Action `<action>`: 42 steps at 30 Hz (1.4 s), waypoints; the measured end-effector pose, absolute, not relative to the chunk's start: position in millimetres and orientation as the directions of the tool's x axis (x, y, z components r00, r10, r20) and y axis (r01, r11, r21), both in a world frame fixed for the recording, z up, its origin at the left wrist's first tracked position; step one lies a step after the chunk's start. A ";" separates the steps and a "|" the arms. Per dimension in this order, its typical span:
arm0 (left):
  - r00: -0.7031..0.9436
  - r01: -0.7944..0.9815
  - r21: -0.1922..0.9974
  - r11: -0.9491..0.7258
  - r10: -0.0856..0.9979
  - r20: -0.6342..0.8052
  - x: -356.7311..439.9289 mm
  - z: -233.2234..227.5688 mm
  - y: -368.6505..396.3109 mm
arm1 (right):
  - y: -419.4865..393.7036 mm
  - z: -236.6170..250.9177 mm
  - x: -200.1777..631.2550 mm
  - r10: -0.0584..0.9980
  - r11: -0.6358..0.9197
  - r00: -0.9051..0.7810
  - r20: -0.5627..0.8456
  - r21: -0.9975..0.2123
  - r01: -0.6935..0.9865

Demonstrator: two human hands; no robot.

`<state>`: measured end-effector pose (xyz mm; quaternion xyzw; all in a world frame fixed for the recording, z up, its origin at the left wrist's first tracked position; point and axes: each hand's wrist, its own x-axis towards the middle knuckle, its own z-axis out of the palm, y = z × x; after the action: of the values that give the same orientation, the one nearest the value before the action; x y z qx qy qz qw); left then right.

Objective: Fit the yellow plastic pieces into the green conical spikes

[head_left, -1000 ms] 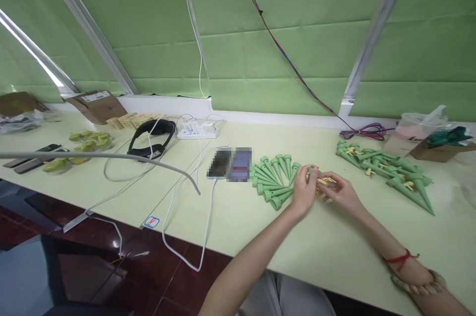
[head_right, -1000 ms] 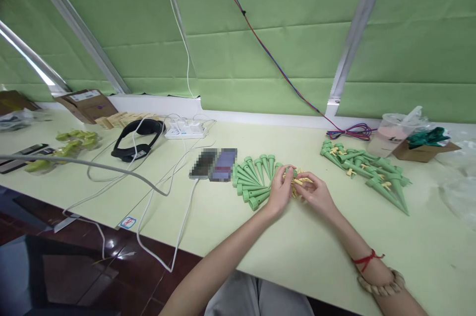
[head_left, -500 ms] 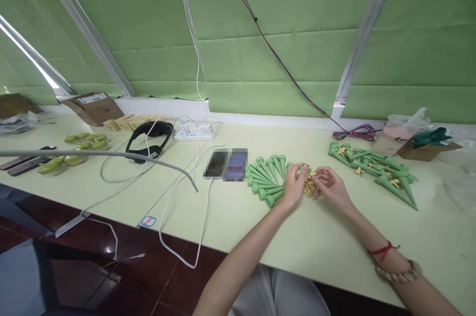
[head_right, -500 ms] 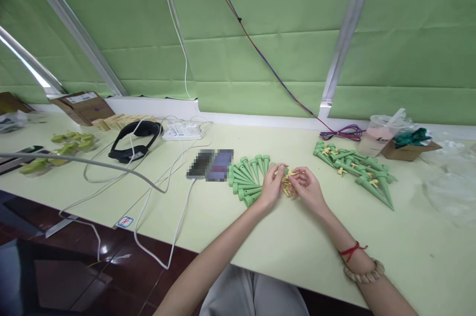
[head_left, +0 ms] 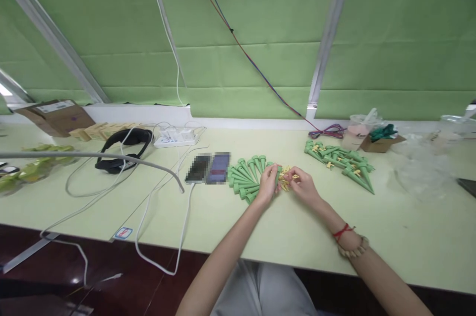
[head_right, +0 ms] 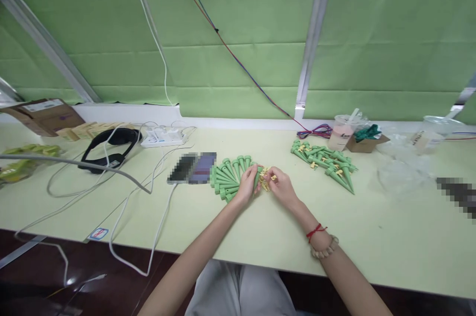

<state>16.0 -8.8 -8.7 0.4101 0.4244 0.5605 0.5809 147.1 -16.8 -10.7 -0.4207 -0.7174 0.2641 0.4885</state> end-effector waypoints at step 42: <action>-0.074 -0.346 0.936 -0.058 0.997 0.034 -2.3 1.9 -2.2 | -16.5 -14.7 152.1 0.865 0.450 -0.151 0.479 -0.606 0.656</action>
<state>-2.3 -2.2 1.9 0.3981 0.4085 0.6086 0.5516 152.1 -16.5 -14.7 -0.5084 -0.7477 0.1283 0.4074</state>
